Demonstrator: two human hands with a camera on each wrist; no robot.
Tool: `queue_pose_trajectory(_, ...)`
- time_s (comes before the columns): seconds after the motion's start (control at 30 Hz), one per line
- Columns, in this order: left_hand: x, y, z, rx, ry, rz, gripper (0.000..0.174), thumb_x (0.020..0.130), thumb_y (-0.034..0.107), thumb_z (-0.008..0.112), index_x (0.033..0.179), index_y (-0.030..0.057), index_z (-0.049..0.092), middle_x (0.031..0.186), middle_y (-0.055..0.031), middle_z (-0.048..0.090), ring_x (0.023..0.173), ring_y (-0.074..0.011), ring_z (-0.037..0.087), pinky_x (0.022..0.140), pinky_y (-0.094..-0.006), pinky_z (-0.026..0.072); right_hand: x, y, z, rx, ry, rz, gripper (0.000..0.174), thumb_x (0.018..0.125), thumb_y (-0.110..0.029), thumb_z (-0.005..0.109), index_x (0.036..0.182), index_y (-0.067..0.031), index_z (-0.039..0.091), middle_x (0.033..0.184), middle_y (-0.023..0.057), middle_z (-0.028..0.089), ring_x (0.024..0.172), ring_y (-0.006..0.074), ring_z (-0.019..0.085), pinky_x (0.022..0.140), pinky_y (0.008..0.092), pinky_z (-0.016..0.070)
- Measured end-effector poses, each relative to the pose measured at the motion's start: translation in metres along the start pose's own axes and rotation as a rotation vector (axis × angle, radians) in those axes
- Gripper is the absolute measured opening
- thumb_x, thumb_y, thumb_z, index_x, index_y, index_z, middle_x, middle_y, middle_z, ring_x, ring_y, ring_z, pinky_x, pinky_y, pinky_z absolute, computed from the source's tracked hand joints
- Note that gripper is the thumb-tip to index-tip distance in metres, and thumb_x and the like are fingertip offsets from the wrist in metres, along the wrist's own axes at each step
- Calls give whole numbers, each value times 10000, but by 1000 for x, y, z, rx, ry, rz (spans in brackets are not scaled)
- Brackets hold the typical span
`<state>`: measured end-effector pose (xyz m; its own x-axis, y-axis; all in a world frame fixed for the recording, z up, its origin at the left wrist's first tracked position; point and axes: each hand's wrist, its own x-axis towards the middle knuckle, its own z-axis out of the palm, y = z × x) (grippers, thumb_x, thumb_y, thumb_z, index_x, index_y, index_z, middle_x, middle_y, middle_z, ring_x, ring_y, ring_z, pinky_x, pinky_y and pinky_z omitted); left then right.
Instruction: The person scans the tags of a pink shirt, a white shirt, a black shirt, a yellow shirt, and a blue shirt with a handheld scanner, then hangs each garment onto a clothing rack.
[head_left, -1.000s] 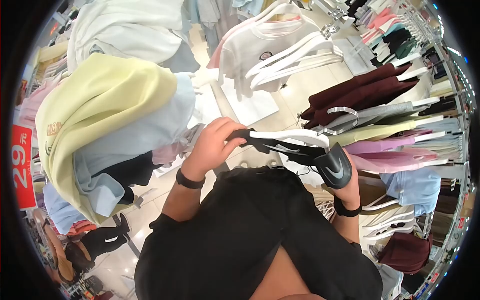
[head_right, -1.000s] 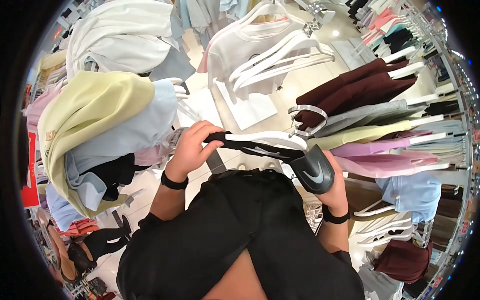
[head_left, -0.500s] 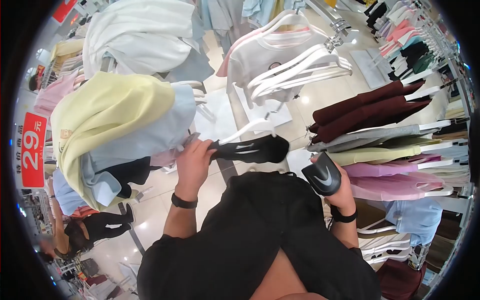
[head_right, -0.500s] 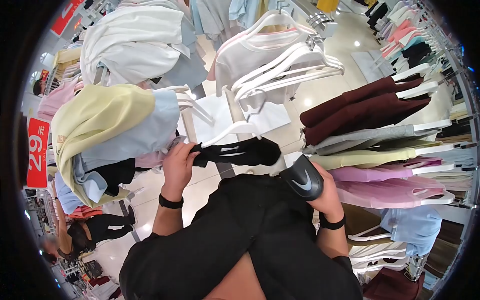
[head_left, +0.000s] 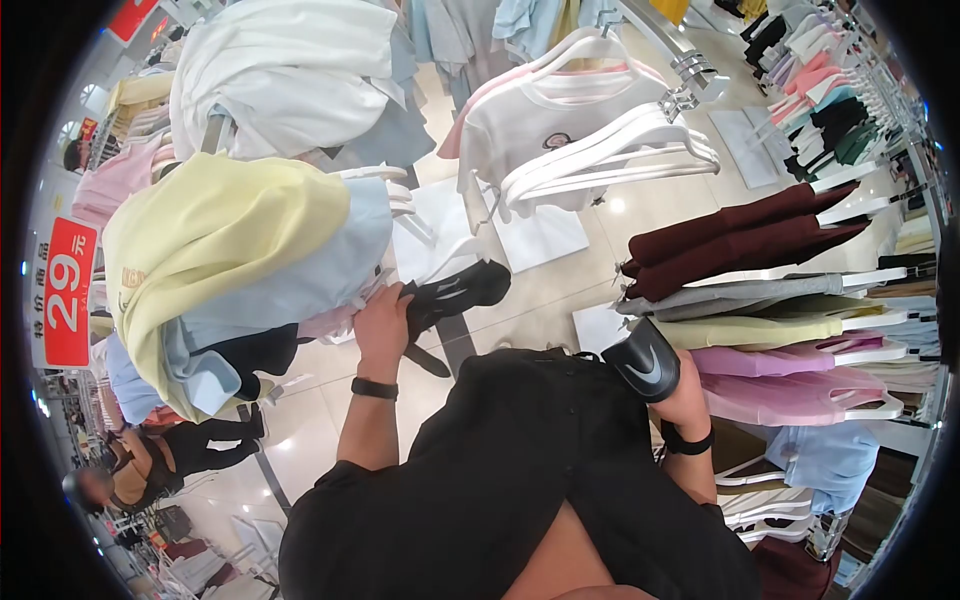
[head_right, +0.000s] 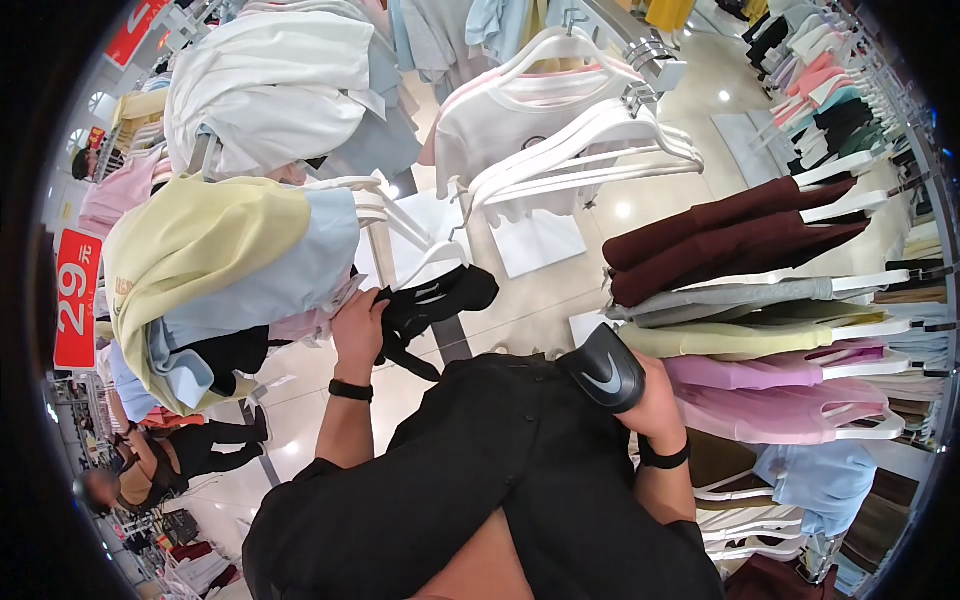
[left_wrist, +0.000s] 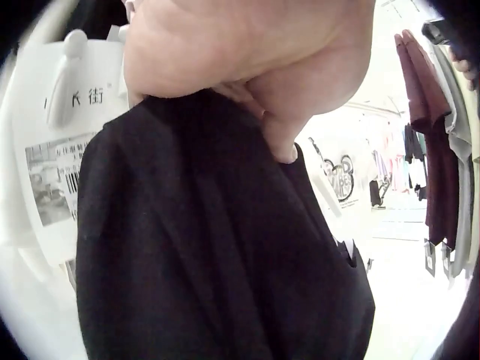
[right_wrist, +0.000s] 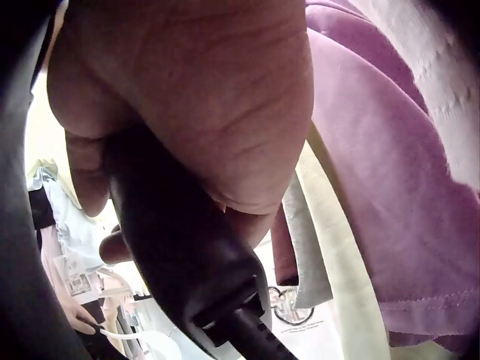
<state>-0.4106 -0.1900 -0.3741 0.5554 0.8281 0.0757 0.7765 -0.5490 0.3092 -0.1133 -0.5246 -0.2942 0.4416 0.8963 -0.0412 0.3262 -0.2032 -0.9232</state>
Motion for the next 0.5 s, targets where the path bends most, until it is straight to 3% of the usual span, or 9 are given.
queue_pose_trajectory(0.13,13,-3,25,-87,11,-66,250,987,281,635,1142,100,710,1010,-122,702,987,-363,668,838,-469,526,-1,-3,0,-13,8,13,387,743,-30,752,1117,40,680,995,185,730,908,337,722,838,357,546)
queue_pose_trajectory(0.27,27,12,42,-130,85,-18,250,993,268,640,1143,78,706,1012,-139,698,1042,-373,646,910,-466,494,-7,1,3,-2,9,50,392,743,-31,754,1123,40,685,1015,197,733,917,340,716,843,367,543)
queue_pose_trajectory(0.37,54,15,55,-281,86,83,271,977,231,677,1172,45,689,997,-163,674,963,-387,644,853,-448,500,-11,0,5,-11,21,52,403,736,-38,761,1126,36,691,1026,203,733,926,353,708,845,379,541)
queue_pose_trajectory(0.5,85,47,55,-328,151,157,221,958,220,696,1083,38,716,906,-136,664,865,-359,653,780,-434,514,-18,3,4,-43,35,76,418,728,-54,772,1131,31,698,1048,208,731,940,367,704,848,387,542)
